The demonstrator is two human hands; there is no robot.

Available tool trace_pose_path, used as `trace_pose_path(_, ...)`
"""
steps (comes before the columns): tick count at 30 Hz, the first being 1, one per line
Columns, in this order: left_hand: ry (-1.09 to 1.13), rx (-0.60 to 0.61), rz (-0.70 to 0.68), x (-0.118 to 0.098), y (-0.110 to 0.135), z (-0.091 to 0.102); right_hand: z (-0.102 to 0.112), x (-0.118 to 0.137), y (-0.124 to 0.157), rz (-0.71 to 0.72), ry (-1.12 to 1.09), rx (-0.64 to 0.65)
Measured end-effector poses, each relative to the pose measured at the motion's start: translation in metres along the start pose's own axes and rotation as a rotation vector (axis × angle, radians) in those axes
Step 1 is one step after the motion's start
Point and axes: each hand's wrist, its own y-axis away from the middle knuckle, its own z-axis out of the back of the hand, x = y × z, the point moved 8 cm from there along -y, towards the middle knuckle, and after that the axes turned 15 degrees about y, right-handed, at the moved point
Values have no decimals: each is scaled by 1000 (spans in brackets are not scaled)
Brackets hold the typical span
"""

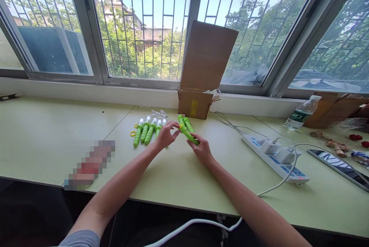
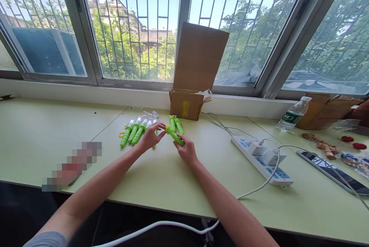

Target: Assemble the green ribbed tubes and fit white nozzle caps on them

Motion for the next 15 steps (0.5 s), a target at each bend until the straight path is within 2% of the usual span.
trace_pose_path(4, -19, -5, -40, -6, -2, 0, -4, -4, 0, -71, -100, 53)
trace_pose_path(15, -75, -6, 14, 2, -5, 2, -8, -4, -1, -80, -146, 112)
